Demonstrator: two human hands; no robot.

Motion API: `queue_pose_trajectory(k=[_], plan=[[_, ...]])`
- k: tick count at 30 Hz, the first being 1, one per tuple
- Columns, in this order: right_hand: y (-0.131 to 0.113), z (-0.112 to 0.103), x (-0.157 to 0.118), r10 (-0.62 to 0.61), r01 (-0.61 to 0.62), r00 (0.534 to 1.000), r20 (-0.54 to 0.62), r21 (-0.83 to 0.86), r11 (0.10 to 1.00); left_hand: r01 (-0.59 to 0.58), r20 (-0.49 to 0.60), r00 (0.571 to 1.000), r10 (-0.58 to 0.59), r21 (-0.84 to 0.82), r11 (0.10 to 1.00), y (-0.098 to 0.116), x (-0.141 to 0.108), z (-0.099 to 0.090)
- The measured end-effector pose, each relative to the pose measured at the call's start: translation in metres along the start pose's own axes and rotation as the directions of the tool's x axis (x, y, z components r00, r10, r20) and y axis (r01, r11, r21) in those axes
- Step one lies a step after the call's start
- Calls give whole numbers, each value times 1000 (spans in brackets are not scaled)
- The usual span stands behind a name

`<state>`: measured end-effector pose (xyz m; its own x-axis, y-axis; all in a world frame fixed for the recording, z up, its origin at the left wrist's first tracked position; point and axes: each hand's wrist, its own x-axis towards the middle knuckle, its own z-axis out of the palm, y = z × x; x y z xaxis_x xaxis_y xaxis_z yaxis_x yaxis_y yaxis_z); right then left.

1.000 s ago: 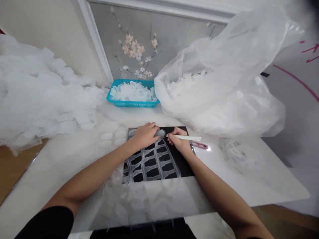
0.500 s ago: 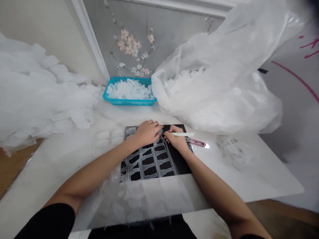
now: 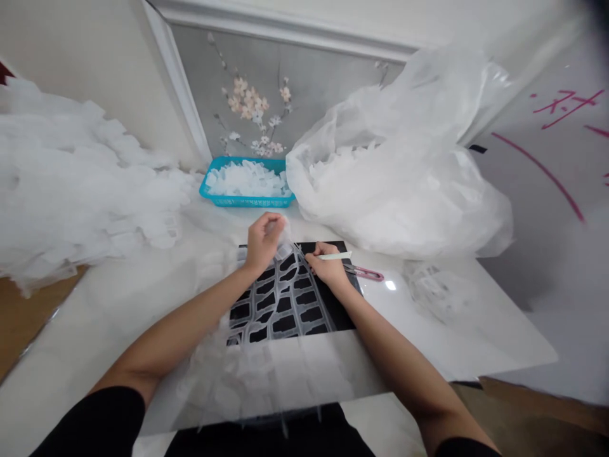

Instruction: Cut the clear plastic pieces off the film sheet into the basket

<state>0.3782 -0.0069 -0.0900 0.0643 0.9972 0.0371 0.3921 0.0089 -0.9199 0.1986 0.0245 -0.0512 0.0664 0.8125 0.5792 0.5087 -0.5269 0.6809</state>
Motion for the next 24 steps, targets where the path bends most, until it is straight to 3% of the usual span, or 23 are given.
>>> queue_pose_trajectory(k=[2,5,7,9,11,12,15,18,24], plan=[[-1,1,-1,-2,2,1000,-10,4,1000,70,-176,979,-102,-184,980,10,8,-12],[-2,1,-2,-9,10,1000,-23,20,1000,37,-342,922,-183,-394,919,24,21,-36],[-2,1,-3,-14,15,1000,-24,36,999,16,-232,969,-87,-292,956,28,25,-46],[-2,0,-3,-23,24,1000,-18,53,998,-8,56,998,13,-81,997,27,23,-47],[-2,0,-2,-35,35,999,-11,64,997,-75,288,956,48,84,994,20,15,-36],[-2,0,-2,-41,41,999,-10,66,997,-101,331,942,55,122,987,16,10,-28],[-1,0,-2,-58,58,998,-11,53,997,-136,345,936,74,159,978,5,-3,-4],[1,1,-2,-73,73,997,-13,19,997,-134,346,936,68,171,976,-7,-1,8],[1,1,-2,-110,107,993,-38,-75,991,-94,292,955,49,142,985,-20,31,-19]])
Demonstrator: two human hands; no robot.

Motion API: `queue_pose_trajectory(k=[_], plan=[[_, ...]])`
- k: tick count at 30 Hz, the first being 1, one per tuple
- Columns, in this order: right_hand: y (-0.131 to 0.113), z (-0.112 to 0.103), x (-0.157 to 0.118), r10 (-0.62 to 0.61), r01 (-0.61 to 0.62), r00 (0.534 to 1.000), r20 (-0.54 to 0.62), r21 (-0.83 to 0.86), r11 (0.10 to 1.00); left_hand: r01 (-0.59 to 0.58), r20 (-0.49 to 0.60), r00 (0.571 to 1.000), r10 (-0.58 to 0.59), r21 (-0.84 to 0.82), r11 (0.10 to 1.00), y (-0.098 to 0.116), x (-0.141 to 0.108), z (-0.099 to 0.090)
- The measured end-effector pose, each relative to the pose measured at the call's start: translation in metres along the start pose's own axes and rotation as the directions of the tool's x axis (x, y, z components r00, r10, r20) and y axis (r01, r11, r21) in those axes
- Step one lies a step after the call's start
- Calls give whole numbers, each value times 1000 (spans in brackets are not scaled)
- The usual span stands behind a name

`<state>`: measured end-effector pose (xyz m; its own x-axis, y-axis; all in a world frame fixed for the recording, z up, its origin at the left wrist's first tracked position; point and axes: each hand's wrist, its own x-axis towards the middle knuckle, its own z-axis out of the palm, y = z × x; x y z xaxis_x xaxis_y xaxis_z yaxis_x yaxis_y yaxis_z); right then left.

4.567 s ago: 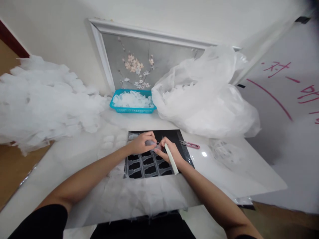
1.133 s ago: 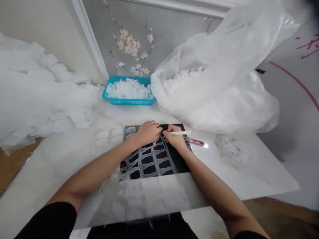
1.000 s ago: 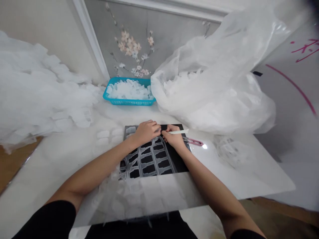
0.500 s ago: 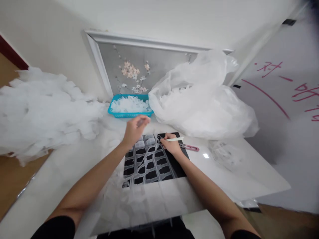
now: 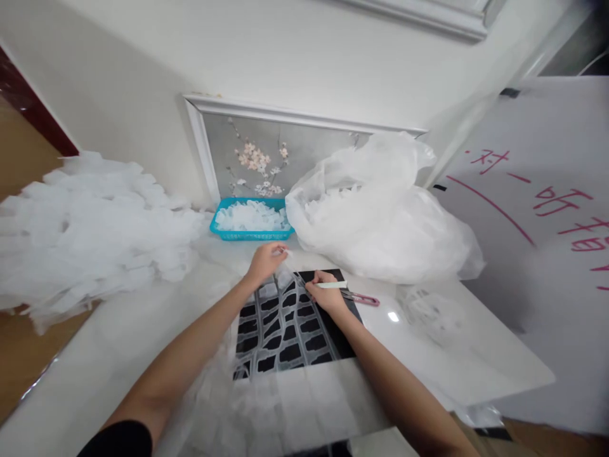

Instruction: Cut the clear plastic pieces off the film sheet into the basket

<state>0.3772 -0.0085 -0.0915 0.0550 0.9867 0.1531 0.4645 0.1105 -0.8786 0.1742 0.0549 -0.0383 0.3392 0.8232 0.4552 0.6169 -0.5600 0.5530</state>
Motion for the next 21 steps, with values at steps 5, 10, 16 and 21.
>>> queue_pose_trajectory(k=[5,10,16,21], plan=[[-5,0,-2,-46,45,999,-19,-65,997,-24,-67,997,26,38,999,15,1,-30],[-10,1,-6,-67,60,995,-69,-96,994,91,-410,910,-67,39,995,33,-1,-91],[-30,-3,-14,-82,81,991,-101,-21,997,26,-476,849,-227,-391,920,67,-20,-152],[-112,-6,-15,-113,118,993,-34,226,967,-78,-382,879,-286,-706,704,96,-30,-142]])
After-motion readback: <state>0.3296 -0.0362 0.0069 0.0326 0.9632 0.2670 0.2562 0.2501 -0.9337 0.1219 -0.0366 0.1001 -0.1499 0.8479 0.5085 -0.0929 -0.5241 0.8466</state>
